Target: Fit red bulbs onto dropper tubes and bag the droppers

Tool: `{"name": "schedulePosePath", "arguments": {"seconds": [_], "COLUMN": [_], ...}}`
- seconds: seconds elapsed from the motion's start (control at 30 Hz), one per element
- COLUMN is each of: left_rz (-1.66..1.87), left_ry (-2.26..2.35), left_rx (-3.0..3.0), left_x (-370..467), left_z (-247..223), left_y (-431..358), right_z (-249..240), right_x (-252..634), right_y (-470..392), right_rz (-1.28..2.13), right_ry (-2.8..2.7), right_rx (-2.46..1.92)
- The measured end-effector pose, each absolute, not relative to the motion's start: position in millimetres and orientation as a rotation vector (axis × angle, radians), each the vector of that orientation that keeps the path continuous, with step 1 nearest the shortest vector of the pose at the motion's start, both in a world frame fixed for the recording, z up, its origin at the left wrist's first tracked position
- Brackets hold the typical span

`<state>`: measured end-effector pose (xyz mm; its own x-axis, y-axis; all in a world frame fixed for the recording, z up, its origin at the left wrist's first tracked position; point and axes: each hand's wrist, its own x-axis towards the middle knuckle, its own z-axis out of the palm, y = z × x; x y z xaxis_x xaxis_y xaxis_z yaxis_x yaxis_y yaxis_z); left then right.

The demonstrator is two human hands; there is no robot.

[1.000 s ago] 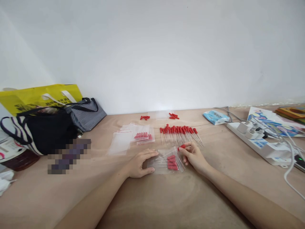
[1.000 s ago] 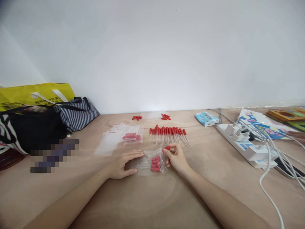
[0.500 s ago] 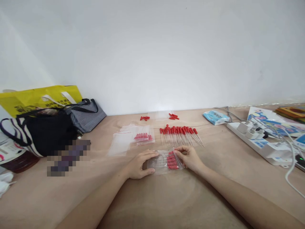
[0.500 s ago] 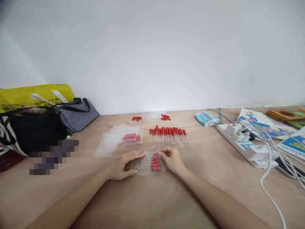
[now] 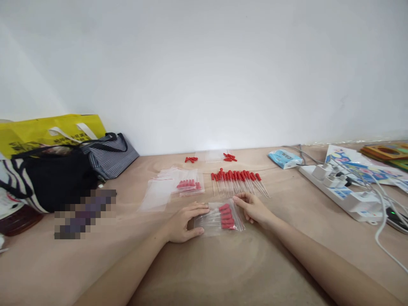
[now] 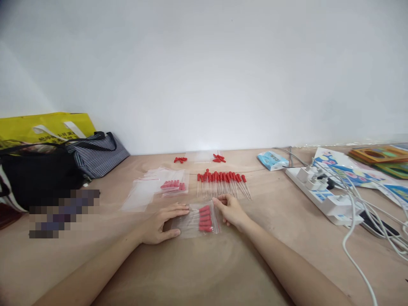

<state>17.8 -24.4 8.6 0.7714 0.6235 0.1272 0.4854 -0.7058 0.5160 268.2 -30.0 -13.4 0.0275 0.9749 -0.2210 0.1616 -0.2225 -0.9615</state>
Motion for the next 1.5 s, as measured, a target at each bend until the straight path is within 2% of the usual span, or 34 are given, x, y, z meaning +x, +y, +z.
{"name": "schedulePosePath", "arguments": {"seconds": [0.23,0.4,0.53,0.63,0.77,0.9,1.0,1.13,1.27,1.4,1.5], "left_rz": [0.41,0.437,0.854,1.045,0.782,0.925,1.07,1.117,1.167,1.219,0.992], "left_ry": [0.786,0.902,1.243,1.478,1.212,0.976,0.978,1.098,1.22,1.412,1.432], "left_rx": [2.495,2.439,2.24,1.757,1.206,0.936,0.806,0.848,1.042,1.324,1.416], "left_x": [18,18,22,29,51,81,93,81,46,12,-1], "left_z": [7,8,8,6,6,4,-3,-8,14,48,58], "left_y": [-23,-26,-31,-46,-77,-92,-91,-90,-70,-7,48], "right_z": [-9,-14,-14,-11,-6,-6,-8,-11,-14,-18,-19], "right_x": [265,263,260,261,261,257,257,262,268,269,268], "right_y": [-27,-33,-39,-42,-45,-53,-57,-56,-51,-47,-47], "right_rz": [1.452,1.465,1.545,1.598,1.612,1.694,1.828,1.961,1.976,1.978,1.976], "right_ry": [-1.368,-1.309,-1.11,-0.969,-0.925,-0.979,-1.138,-1.387,-1.372,-1.356,-1.359], "right_rx": [-1.46,-1.247,-1.112,-1.02,-0.91,-0.855,-0.81,-0.794,-0.866,-0.886,-0.879]}}
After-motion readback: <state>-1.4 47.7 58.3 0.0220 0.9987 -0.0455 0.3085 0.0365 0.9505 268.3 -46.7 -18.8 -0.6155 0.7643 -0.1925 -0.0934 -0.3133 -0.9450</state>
